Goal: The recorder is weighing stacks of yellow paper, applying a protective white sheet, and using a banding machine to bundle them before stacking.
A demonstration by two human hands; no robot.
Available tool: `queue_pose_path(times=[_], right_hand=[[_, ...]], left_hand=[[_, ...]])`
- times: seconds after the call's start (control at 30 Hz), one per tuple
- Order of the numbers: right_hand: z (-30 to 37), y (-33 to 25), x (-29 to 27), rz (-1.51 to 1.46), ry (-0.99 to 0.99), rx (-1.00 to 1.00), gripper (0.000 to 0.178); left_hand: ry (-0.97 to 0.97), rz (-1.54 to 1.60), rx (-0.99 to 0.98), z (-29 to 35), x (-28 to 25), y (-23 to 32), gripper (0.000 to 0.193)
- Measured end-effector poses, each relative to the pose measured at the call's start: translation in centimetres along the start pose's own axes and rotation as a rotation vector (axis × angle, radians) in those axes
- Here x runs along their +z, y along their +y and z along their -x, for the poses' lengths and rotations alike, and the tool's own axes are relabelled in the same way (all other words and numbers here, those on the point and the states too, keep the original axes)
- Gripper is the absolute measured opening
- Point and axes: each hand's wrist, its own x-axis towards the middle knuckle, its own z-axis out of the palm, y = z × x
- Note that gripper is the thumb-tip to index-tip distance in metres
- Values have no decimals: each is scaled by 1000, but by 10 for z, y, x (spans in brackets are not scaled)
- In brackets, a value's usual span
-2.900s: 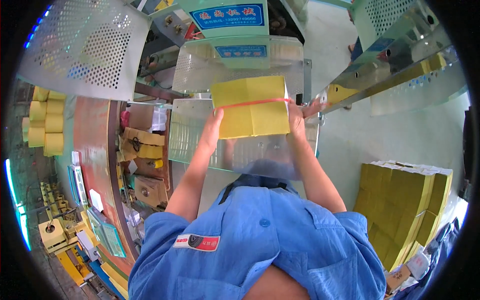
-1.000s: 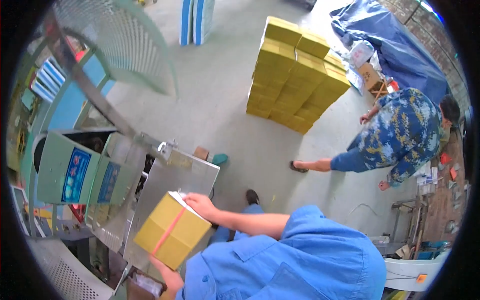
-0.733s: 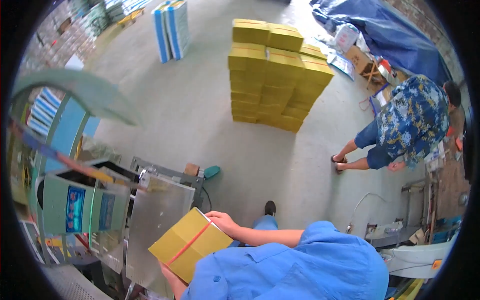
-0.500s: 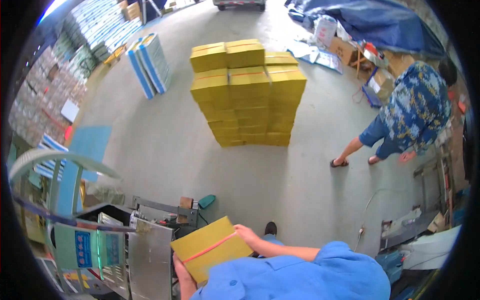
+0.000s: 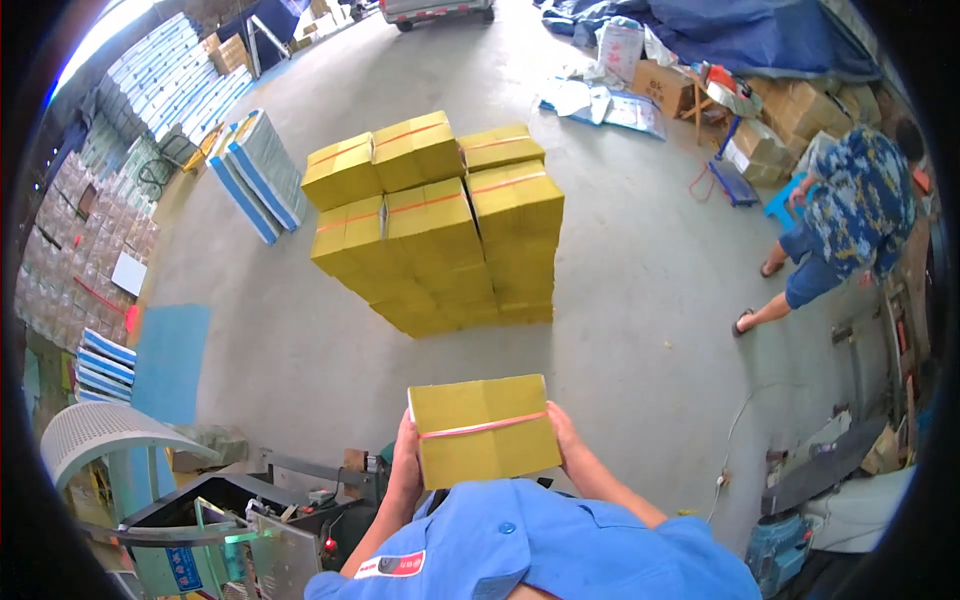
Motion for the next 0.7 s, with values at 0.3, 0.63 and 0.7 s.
queue_pose_path(times=[0.3,0.63,0.7], right_hand=[[-106,-156,-12,79,171,-198,31],[-284,-408,18,-5,233,-183,37],[-335,-440,25,126,187,-269,32]], left_hand=[[-231,-218,32,-191,94,49,70],[-289,-453,130,-425,242,169,63],[-272,-405,111,-482,246,187,63]])
